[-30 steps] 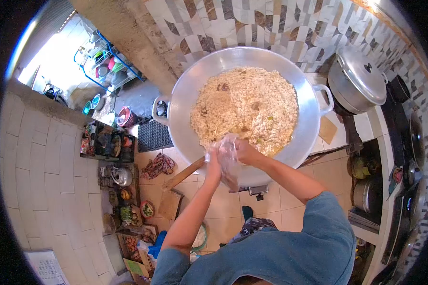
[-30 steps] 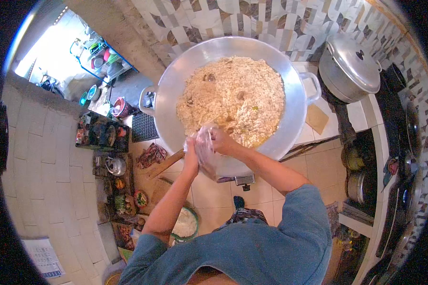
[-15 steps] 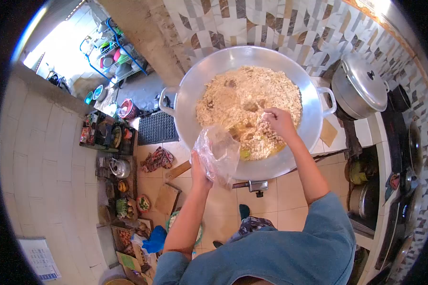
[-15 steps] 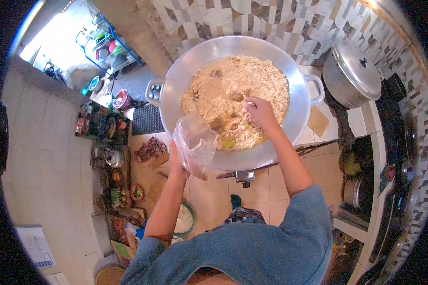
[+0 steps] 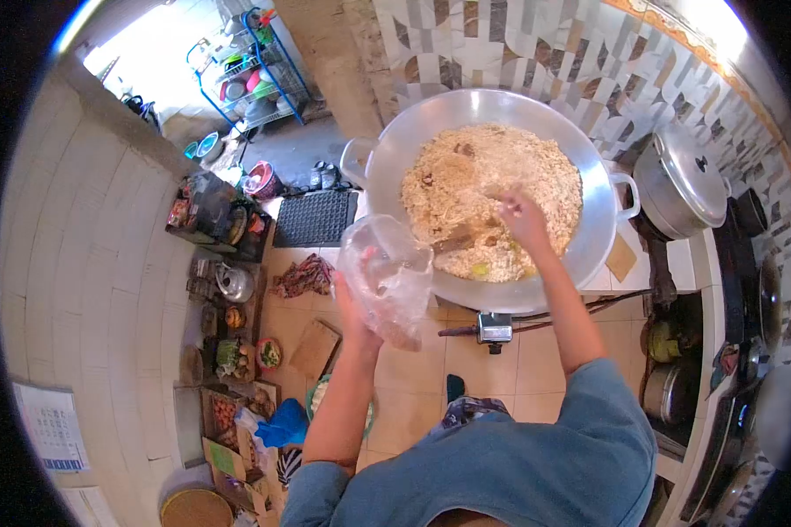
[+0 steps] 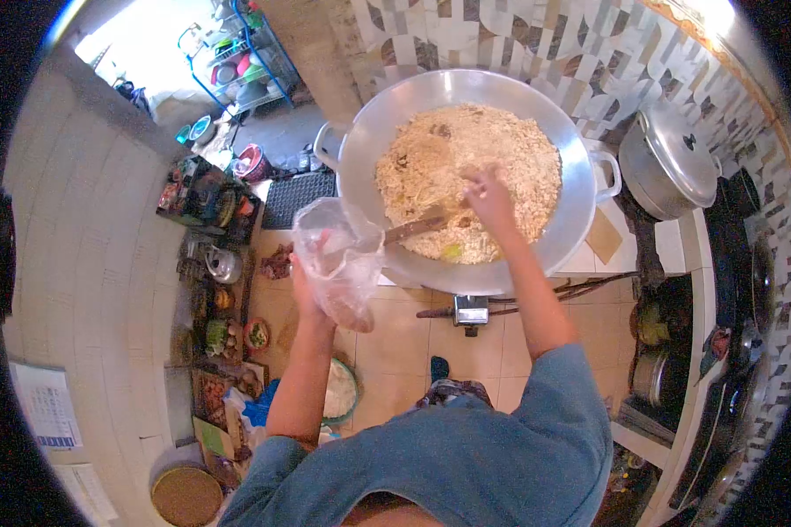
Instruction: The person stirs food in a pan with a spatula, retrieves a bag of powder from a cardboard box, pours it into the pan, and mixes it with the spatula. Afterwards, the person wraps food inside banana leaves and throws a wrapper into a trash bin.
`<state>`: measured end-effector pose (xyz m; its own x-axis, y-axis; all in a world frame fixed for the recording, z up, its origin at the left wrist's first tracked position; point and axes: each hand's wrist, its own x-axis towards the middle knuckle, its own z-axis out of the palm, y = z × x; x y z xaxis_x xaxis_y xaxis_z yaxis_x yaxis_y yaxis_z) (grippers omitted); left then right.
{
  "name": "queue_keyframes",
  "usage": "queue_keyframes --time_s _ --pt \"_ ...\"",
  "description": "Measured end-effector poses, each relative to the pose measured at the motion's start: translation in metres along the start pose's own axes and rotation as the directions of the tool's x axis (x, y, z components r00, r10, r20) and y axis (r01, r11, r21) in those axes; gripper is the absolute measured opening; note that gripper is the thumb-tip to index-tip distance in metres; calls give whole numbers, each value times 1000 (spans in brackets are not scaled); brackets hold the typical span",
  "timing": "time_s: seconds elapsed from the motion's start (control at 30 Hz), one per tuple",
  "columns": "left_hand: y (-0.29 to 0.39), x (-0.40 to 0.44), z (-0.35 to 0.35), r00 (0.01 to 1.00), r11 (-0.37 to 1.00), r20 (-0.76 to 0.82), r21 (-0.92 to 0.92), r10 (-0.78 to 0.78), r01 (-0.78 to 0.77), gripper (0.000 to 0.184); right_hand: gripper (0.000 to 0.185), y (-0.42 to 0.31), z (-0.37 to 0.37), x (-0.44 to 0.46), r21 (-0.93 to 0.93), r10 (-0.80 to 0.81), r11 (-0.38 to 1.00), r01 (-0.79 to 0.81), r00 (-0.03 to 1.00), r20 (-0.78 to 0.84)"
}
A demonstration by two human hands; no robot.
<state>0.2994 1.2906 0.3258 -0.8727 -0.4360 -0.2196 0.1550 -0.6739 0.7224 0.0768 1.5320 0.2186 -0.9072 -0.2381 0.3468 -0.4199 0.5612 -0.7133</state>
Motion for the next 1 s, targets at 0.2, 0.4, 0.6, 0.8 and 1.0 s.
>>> queue_keyframes --time_s 0.2,0.4,0.6,0.8,1.0 --pt "43 -48 -80 967 967 -112 141 229 -213 52 66 -163 108 -115 489 78 464 -739 584 808" --pt "73 -115 -106 941 984 -293 0 172 -180 43 60 -171 199 -110 778 268 85 -623 766 584" --pt "85 -151 -177 895 974 -391 157 213 -164 51 51 -143 37 -154 614 486 -45 -788 520 703" --pt "88 -165 -197 863 978 -461 126 208 -168 50 41 -85 -127 -174 219 600 563 -797 576 555" --pt "70 -152 -219 857 723 -185 637 480 -267 38 39 -46 -129 -153 276 580 699 -659 749 319"
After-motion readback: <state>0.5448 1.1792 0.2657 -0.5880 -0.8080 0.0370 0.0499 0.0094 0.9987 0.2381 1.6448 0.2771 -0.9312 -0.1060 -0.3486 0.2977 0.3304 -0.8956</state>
